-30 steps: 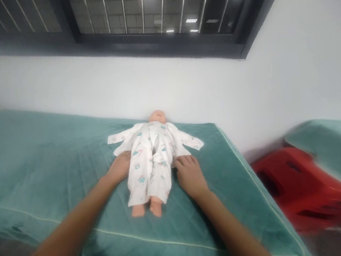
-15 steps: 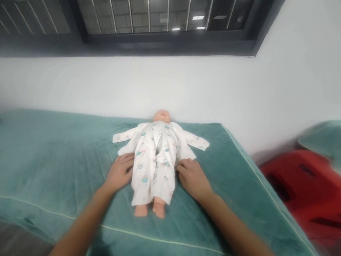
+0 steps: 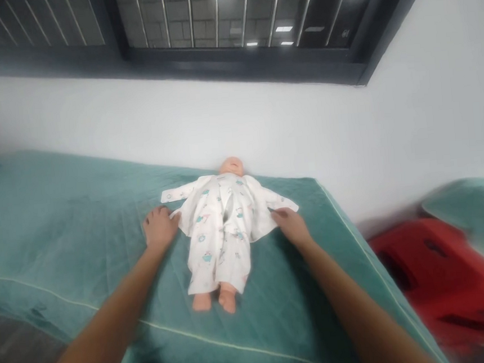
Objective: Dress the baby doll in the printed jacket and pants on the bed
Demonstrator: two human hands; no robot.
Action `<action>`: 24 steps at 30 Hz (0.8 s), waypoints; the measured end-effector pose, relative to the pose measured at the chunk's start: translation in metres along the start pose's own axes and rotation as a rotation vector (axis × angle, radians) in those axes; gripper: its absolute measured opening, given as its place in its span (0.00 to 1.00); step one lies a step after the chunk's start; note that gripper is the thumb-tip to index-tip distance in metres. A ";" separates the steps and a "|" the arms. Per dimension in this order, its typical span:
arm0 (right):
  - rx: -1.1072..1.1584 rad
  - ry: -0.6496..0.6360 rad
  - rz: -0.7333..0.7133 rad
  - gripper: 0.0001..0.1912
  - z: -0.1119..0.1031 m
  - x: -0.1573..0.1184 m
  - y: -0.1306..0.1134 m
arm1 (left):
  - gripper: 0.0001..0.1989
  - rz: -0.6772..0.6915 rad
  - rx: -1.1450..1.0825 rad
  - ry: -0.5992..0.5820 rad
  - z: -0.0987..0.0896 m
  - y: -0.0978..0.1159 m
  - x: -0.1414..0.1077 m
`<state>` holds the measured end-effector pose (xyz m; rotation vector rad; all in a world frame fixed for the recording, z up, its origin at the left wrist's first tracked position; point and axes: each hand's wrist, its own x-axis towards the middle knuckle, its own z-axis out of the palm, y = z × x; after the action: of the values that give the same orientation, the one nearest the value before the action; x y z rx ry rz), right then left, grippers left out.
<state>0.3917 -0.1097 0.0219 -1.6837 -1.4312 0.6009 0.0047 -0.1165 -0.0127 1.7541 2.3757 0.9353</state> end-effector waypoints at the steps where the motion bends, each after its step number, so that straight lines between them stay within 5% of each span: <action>1: 0.018 -0.022 0.014 0.13 0.006 0.003 -0.004 | 0.12 0.013 -0.063 0.014 -0.002 -0.001 -0.001; 7: 0.327 -0.308 0.164 0.12 0.032 0.010 -0.023 | 0.16 -0.112 -0.507 0.260 -0.014 -0.007 -0.011; 11: 0.572 -0.462 0.240 0.09 0.031 0.005 -0.027 | 0.15 -0.134 -0.569 0.285 -0.015 -0.006 -0.012; 17: 0.919 -0.445 0.229 0.15 0.025 -0.012 -0.031 | 0.14 -0.163 -0.588 0.272 -0.016 -0.005 -0.011; 20: 1.113 -0.321 0.186 0.14 0.023 -0.020 -0.027 | 0.13 -0.172 -0.589 0.256 -0.018 -0.004 -0.012; 24: 1.092 -0.199 0.166 0.11 0.022 -0.020 -0.020 | 0.16 -0.126 -0.610 0.198 -0.018 -0.004 -0.012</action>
<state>0.3581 -0.1222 0.0236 -0.8613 -0.7905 1.3607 -0.0015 -0.1354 -0.0039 1.3122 1.9495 1.6502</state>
